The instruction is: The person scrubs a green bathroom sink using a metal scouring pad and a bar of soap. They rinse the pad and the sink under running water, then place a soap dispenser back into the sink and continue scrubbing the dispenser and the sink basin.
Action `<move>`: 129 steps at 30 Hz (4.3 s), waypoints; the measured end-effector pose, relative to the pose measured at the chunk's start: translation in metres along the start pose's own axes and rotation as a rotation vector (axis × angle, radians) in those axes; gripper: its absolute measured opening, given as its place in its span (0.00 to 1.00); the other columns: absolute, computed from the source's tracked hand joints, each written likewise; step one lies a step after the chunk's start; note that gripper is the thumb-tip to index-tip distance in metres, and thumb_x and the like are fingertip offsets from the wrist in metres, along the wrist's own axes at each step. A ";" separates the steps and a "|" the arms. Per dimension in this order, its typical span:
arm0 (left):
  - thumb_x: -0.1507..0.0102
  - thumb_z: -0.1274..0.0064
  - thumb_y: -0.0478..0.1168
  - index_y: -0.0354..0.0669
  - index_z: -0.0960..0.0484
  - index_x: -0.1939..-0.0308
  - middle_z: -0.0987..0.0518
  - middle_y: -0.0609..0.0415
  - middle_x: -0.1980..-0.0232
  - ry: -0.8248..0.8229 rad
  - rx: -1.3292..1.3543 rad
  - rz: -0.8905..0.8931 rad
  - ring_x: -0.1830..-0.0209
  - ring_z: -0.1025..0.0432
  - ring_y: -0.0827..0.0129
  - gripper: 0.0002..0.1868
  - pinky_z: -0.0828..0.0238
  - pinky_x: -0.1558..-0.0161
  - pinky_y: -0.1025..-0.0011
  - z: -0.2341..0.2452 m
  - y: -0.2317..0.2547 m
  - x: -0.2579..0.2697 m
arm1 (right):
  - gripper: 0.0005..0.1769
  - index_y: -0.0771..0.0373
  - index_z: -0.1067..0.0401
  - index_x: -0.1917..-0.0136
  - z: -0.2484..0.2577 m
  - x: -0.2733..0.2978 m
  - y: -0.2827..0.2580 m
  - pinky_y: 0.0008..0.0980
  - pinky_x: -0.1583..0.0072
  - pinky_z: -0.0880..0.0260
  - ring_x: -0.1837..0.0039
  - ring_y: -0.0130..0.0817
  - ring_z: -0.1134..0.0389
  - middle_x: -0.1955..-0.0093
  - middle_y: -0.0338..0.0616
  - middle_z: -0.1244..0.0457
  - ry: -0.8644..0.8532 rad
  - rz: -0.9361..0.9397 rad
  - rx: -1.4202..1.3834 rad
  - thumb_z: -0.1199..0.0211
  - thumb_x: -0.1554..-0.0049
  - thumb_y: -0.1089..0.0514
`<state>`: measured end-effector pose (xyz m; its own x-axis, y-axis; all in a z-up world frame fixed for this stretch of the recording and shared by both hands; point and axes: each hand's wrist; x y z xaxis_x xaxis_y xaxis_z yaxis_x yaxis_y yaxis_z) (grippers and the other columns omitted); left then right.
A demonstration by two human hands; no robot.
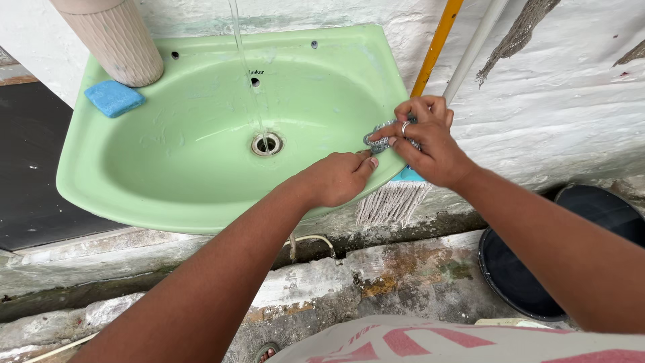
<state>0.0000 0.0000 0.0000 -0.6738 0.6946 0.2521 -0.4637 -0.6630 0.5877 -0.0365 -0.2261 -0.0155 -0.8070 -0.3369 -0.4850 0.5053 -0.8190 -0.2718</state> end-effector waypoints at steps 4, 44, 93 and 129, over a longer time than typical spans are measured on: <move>0.29 0.76 0.56 0.40 0.34 0.27 0.23 0.37 0.36 0.009 0.039 -0.036 0.34 0.29 0.48 0.34 0.39 0.31 0.59 0.001 -0.002 0.002 | 0.16 0.47 0.18 0.41 0.007 -0.001 -0.004 0.44 0.31 0.60 0.36 0.40 0.53 0.47 0.35 0.44 -0.017 -0.041 -0.057 0.43 0.37 0.55; 0.35 0.57 0.43 0.45 0.20 0.59 0.22 0.57 0.59 0.551 1.687 0.607 0.63 0.31 0.68 0.10 0.33 0.59 0.65 0.096 -0.157 -0.013 | 0.20 0.75 0.35 0.42 -0.153 -0.183 -0.098 0.36 0.55 0.21 0.57 0.42 0.29 0.51 0.59 0.34 -0.008 -1.173 -2.082 0.54 0.32 0.54; 0.34 0.64 0.39 0.44 0.22 0.50 0.24 0.54 0.47 0.266 1.557 0.686 0.50 0.32 0.66 0.16 0.31 0.41 0.67 0.077 -0.169 -0.048 | 0.26 0.65 0.33 0.28 -0.111 -0.195 -0.042 0.52 0.31 0.46 0.29 0.54 0.45 0.27 0.50 0.40 0.159 -0.478 0.509 0.48 0.38 0.60; 0.36 0.64 0.45 0.42 0.23 0.48 0.24 0.52 0.45 0.512 1.641 0.748 0.47 0.31 0.65 0.19 0.37 0.46 0.62 0.095 -0.180 -0.030 | 0.25 0.72 0.34 0.31 -0.164 -0.210 -0.120 0.45 0.40 0.28 0.44 0.43 0.30 0.35 0.61 0.35 0.039 -1.240 -1.348 0.56 0.40 0.67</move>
<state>0.1577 0.1250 -0.0401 -0.6784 0.0794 0.7304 0.7032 0.3580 0.6142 0.1220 0.0189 -0.0172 -0.8669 0.1272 0.4820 -0.4195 0.3361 -0.8432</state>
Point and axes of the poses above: each hand's wrist, its own x-axis away from the middle knuckle, its own z-axis out of the back of the hand, y = z × x
